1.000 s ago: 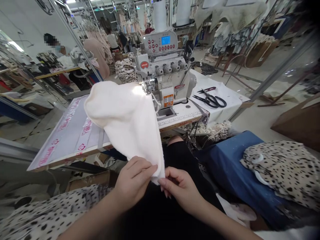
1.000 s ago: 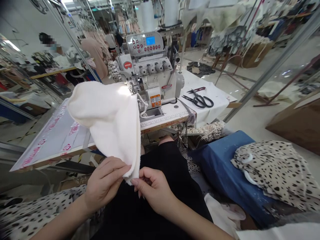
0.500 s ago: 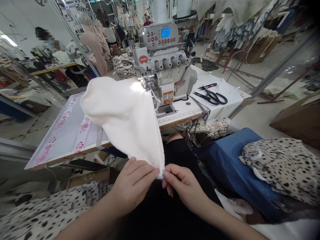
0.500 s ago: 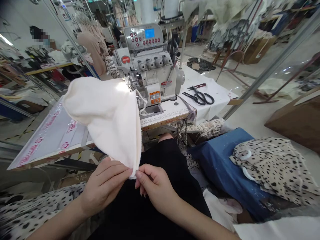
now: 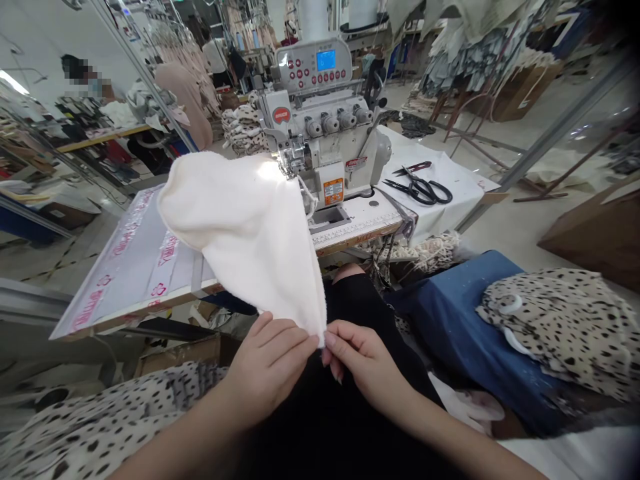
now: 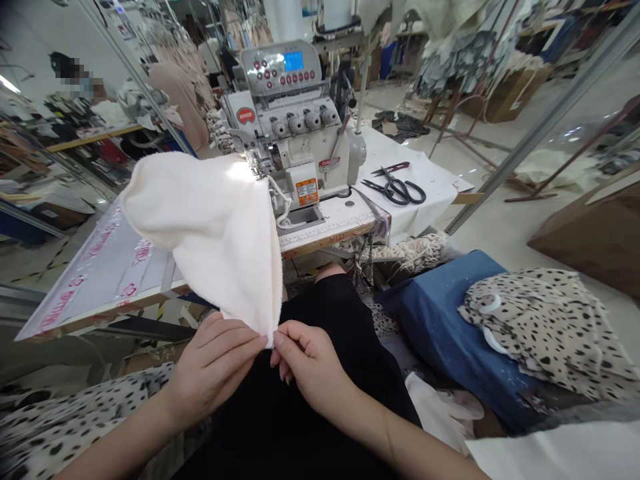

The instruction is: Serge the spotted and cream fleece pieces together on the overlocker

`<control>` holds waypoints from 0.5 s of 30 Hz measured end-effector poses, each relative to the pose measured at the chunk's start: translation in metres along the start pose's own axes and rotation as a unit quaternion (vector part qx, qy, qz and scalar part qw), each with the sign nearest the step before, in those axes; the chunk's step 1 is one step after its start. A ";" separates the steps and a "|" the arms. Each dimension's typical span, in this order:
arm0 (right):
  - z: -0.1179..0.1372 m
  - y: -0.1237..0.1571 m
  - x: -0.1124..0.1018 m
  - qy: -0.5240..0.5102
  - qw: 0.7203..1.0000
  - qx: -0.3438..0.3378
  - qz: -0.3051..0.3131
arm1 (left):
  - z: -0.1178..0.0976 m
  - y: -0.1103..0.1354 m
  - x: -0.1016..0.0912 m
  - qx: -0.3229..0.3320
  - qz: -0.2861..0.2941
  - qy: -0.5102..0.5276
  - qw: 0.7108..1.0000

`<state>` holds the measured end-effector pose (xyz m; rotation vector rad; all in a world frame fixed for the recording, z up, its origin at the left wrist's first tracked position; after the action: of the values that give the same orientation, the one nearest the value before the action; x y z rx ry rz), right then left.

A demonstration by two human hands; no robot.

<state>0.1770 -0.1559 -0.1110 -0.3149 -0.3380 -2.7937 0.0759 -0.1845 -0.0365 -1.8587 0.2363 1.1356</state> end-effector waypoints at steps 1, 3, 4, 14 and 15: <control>-0.001 0.000 0.000 -0.018 1.000 0.004 0.003 | 0.000 0.000 0.001 -0.002 0.001 0.000 1.000; -0.002 0.000 0.000 -0.068 0.997 0.013 0.016 | 0.001 0.001 0.003 -0.005 -0.006 -0.002 1.000; -0.003 0.000 0.000 -0.095 0.995 0.017 0.026 | 0.000 0.001 0.004 -0.006 -0.012 -0.004 1.000; 0.023 0.007 -0.013 0.115 0.979 -0.168 0.000 | 0.002 0.000 0.000 -0.019 -0.047 0.008 0.999; 0.035 0.009 -0.013 0.190 0.948 -0.255 -0.015 | 0.001 0.000 -0.001 -0.013 -0.047 0.010 0.999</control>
<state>0.1979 -0.1514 -0.0795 0.1277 0.4800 -2.8458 0.0748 -0.1840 -0.0362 -1.8845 0.1439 1.0612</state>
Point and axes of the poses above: each hand's wrist, its own y-axis away from the middle knuckle, its own x-axis out of the palm, z = x × y, the point moved 7 cm from there along -y, towards the middle knuckle, and after that the axes turned 7 degrees about -z, right-handed, at the moved point
